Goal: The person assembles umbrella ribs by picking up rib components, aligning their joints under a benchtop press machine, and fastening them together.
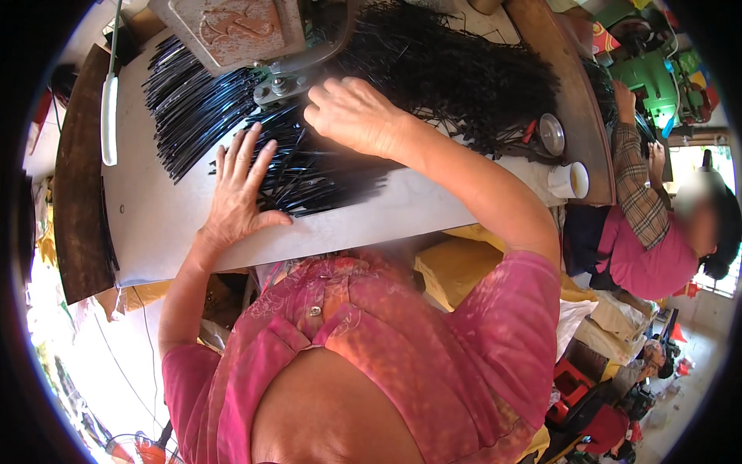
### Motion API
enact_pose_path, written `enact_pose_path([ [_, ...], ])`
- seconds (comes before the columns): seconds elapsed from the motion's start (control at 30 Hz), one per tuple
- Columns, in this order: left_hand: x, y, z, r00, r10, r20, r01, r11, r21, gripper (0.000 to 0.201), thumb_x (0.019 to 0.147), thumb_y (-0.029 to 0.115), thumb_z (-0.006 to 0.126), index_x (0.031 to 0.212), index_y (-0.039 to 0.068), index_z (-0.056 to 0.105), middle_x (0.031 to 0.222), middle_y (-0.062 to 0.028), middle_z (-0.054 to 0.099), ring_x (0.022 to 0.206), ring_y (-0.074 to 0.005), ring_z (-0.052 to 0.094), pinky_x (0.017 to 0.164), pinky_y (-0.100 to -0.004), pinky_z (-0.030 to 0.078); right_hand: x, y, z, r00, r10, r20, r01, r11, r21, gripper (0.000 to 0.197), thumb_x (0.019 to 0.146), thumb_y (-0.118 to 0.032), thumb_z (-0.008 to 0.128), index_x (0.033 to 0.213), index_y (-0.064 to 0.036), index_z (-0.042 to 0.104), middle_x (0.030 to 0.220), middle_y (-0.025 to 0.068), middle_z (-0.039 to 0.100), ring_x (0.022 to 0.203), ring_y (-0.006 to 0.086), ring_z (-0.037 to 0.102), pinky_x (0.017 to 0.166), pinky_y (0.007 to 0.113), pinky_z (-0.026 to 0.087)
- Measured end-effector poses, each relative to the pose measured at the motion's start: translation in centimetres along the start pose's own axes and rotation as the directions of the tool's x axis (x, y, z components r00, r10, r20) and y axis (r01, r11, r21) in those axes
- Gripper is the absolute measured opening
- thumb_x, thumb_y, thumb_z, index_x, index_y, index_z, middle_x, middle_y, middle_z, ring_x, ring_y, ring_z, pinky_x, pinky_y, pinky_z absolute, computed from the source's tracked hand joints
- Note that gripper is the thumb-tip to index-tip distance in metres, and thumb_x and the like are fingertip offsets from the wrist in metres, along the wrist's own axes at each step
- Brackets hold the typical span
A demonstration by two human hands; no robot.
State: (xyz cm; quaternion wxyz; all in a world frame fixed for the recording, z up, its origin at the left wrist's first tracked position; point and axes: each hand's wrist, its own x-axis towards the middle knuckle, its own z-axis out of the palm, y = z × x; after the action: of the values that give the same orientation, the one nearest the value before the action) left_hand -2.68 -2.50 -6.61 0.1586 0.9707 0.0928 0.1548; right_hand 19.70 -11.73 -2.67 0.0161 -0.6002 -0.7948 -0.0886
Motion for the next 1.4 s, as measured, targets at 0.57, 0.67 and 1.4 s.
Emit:
enact_pose_path([
  [0.57, 0.6, -0.3, 1.6, 0.992, -0.116, -0.052, 0.124, 0.976, 0.180, 0.071, 0.080, 0.042, 0.051, 0.129, -0.003, 0.026, 0.134, -0.0166, 0.028, 0.123, -0.0355, 0.026, 0.100, -0.0500, 0.018, -0.6, 2.5, -2.1, 0.990, 0.141, 0.026, -0.142, 0.987, 0.080, 0.015, 0.068, -0.008, 0.059, 0.081, -0.0060, 0.051, 0.080, 0.0038, 0.053, 0.079, 0.0220, 0.053, 0.064, 0.033, 0.047],
  [0.67, 0.8, -0.2, 1.7, 0.990, -0.128, -0.059, 0.137, 0.975, 0.174, 0.073, 0.079, 0.041, 0.052, 0.129, -0.004, 0.026, 0.133, -0.0182, 0.029, 0.123, -0.0354, 0.026, 0.100, -0.0499, 0.020, -0.9, 2.4, -1.7, 0.981, 0.162, -0.103, -0.148, 0.980, 0.137, 0.014, 0.071, -0.009, 0.058, 0.082, -0.0054, 0.051, 0.080, 0.0051, 0.055, 0.078, 0.0237, 0.054, 0.066, 0.034, 0.047],
  [1.4, 0.4, 0.4, -0.8, 0.914, -0.236, -0.331, 0.185, 0.966, -0.180, 0.035, 0.075, 0.008, 0.061, 0.107, -0.003, 0.052, 0.116, -0.0189, 0.047, 0.104, -0.0330, 0.046, 0.089, -0.0375, 0.037, 2.3, -2.2, -1.6, 0.979, 0.181, 0.093, -0.200, 0.939, 0.279, 0.019, 0.077, -0.020, 0.057, 0.084, -0.0034, 0.051, 0.081, 0.0128, 0.057, 0.075, 0.0305, 0.059, 0.064, 0.040, 0.047],
])
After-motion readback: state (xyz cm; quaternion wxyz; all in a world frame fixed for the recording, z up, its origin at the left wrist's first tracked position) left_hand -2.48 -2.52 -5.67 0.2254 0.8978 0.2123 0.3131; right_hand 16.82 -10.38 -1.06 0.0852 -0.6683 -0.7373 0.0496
